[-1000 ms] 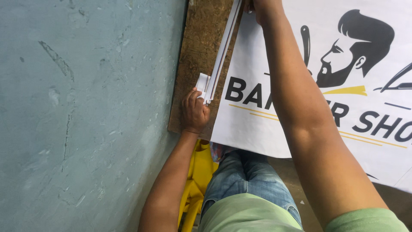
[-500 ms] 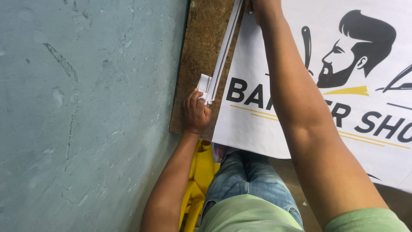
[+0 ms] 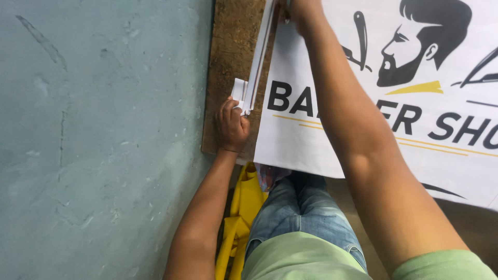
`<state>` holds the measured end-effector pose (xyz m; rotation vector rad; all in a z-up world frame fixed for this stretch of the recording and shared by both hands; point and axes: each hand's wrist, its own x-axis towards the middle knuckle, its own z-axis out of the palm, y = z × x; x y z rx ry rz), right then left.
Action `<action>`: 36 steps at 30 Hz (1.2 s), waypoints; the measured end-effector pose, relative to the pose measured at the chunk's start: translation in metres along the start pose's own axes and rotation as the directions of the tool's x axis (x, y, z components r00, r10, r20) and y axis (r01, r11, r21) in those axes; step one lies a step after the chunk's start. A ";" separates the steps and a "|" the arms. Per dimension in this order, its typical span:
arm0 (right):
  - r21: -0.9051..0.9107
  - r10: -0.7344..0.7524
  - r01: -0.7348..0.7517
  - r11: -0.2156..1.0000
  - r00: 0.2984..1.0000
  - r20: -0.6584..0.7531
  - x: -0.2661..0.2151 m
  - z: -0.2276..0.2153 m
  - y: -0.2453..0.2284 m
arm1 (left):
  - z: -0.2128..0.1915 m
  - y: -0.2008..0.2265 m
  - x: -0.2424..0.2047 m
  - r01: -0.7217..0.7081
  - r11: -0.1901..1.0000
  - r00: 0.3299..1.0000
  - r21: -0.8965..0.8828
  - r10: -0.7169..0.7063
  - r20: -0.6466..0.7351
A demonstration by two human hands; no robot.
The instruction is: The person uses a pair of scissors to trim the edges of a large printed banner featuring business logos such as 'Barber Shop' and 'Mini Mart'. They hold the banner steady with one hand while cutting along the edges with the other, occasionally adjusting the banner's position to access different sections.
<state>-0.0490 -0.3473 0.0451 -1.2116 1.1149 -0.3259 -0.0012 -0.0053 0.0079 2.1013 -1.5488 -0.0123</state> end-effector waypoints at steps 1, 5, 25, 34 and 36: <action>-0.240 -0.062 0.057 0.969 0.998 -0.013 -0.020 0.000 0.005 | 0.001 -0.002 0.000 -0.019 0.999 1.000 -0.030 0.018 -0.014; -0.402 0.094 -0.033 0.915 0.987 0.133 -0.135 0.006 0.068 | 0.002 -0.003 0.004 -0.047 0.988 0.998 -0.149 0.041 -0.041; -0.664 0.675 -0.531 0.526 0.736 -0.052 -0.662 -0.154 0.291 | -0.032 0.046 0.014 0.322 0.936 0.927 0.143 -0.282 -0.248; -0.455 0.716 -0.737 0.500 0.647 -0.260 -0.779 -0.226 0.425 | 0.029 0.233 -0.084 0.116 0.982 0.993 0.149 -0.113 -0.025; -0.414 0.723 -0.750 0.516 0.640 -0.259 -0.816 -0.241 0.434 | 0.049 0.291 -0.123 -0.031 0.988 0.999 0.148 0.034 -0.015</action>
